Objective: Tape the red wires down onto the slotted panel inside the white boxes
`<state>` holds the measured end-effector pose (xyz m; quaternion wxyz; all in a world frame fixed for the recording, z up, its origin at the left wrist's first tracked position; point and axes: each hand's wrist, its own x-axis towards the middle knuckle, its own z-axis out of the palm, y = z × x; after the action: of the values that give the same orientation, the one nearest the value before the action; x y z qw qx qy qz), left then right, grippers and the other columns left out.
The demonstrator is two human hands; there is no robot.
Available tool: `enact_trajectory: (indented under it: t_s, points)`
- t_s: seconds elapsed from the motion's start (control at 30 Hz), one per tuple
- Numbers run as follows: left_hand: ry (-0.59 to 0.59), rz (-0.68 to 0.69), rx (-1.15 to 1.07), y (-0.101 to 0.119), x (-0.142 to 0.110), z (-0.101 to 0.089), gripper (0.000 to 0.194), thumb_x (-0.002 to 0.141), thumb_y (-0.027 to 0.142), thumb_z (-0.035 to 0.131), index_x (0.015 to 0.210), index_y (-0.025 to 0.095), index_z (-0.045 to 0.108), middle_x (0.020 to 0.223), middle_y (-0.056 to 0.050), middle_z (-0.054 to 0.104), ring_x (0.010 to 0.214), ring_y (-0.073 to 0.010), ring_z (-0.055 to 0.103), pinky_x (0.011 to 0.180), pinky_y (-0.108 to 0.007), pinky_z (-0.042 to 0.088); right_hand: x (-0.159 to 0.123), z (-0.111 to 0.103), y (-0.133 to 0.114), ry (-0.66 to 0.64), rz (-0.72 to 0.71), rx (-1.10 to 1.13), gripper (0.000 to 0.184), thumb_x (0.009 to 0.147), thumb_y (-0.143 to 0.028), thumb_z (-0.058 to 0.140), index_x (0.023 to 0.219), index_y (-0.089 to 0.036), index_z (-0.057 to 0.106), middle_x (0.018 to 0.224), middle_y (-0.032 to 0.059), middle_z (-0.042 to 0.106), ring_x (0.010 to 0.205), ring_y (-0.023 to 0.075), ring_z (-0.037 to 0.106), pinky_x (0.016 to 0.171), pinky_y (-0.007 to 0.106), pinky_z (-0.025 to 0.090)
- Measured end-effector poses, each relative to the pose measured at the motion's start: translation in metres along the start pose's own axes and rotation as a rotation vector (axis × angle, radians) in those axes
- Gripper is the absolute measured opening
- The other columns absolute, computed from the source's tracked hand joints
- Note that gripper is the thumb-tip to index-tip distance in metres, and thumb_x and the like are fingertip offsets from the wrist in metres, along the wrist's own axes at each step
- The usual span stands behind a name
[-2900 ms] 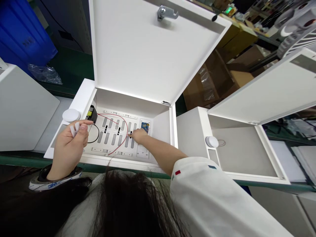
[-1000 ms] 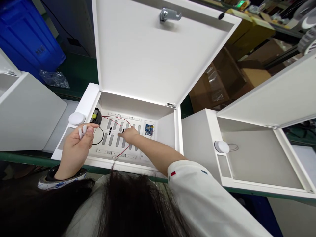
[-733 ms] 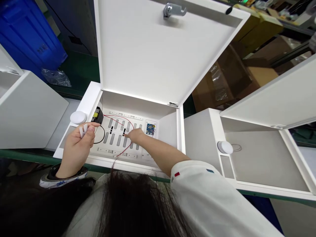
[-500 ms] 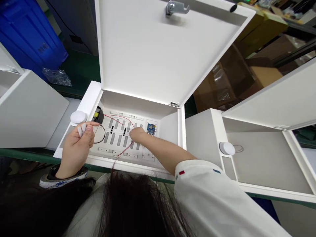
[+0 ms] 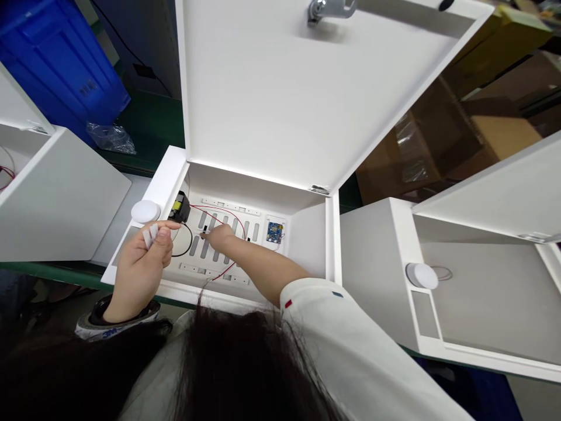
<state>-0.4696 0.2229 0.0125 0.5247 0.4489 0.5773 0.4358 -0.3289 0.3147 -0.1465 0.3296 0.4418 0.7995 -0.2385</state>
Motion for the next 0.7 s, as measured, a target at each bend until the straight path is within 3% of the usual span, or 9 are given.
enact_trajectory:
  t_s: [0.1,0.2,0.3,0.4,0.47,0.53,0.6,0.7]
  points:
    - [0.002,-0.016,0.001,0.001,-0.001,0.000,0.034,0.091,0.051,0.055,0.105,0.021,0.065,0.061,0.003,0.031,0.053,-0.0086,0.027,0.047,-0.022,0.023,-0.013,0.004,0.006,-0.061,0.030,-0.079,0.063,0.088,-0.010,0.051,0.147,-0.031,0.042,0.112,0.0139,0.070,0.104,0.0306,0.067,0.079,0.041,0.055]
    - [0.018,-0.018,-0.033,0.002,-0.001,0.001,0.033,0.091,0.050,0.056,0.106,0.021,0.064,0.060,0.003,0.029,0.052,-0.0083,0.026,0.046,-0.021,0.023,-0.015,0.005,0.004,0.020,0.029,-0.060,0.049,0.084,-0.008,0.053,0.131,-0.017,0.060,0.112,0.0186,0.069,0.105,0.0318,0.066,0.081,0.041,0.054]
    - [0.031,-0.020,-0.087,0.000,0.000,0.002,0.032,0.091,0.047,0.057,0.107,0.021,0.064,0.059,0.004,0.028,0.050,-0.0076,0.026,0.045,-0.021,0.022,-0.003,-0.001,-0.001,0.146,-0.027,0.013,0.058,0.086,-0.008,0.050,0.143,-0.021,0.048,0.110,0.0165,0.070,0.102,0.0305,0.067,0.079,0.039,0.055]
    - [0.034,-0.005,-0.150,0.000,-0.001,0.001,0.030,0.089,0.045,0.061,0.106,0.020,0.064,0.058,0.005,0.029,0.049,-0.0064,0.026,0.045,-0.020,0.022,0.007,-0.010,-0.004,0.060,-0.011,0.008,0.075,0.085,-0.009,0.051,0.153,-0.032,0.030,0.118,0.0130,0.068,0.105,0.0315,0.066,0.080,0.041,0.055]
    - [0.018,0.012,-0.247,0.003,-0.004,-0.003,0.027,0.089,0.043,0.063,0.103,0.020,0.064,0.058,0.005,0.028,0.049,-0.0061,0.026,0.045,-0.020,0.023,0.006,-0.013,-0.002,0.017,0.009,-0.021,0.076,0.085,-0.008,0.051,0.153,-0.035,0.029,0.122,0.0123,0.066,0.108,0.0320,0.065,0.082,0.043,0.054]
    - [-0.017,0.017,-0.395,0.011,-0.008,-0.010,0.025,0.089,0.044,0.062,0.099,0.021,0.063,0.058,0.005,0.026,0.048,-0.0058,0.023,0.045,-0.020,0.022,-0.001,-0.013,0.002,0.031,0.015,-0.044,0.070,0.085,-0.007,0.048,0.149,-0.032,0.038,0.124,0.0126,0.066,0.111,0.0317,0.064,0.083,0.043,0.053]
    - [-0.017,0.021,-0.505,0.020,-0.013,-0.023,0.026,0.090,0.047,0.059,0.096,0.022,0.061,0.058,0.006,0.022,0.047,-0.0058,0.019,0.044,-0.020,0.019,-0.014,-0.012,0.007,0.028,0.031,-0.072,0.056,0.084,-0.005,0.048,0.136,-0.023,0.057,0.122,0.0152,0.066,0.111,0.0313,0.063,0.083,0.042,0.053]
    - [0.163,0.091,-0.432,0.029,-0.018,-0.051,0.033,0.091,0.052,0.055,0.093,0.020,0.060,0.057,0.005,0.021,0.047,-0.0068,0.019,0.044,-0.022,0.017,-0.040,-0.015,0.014,0.097,0.023,-0.075,0.037,0.080,-0.004,0.051,0.109,-0.014,0.072,0.113,0.0175,0.069,0.106,0.0300,0.065,0.080,0.038,0.053]
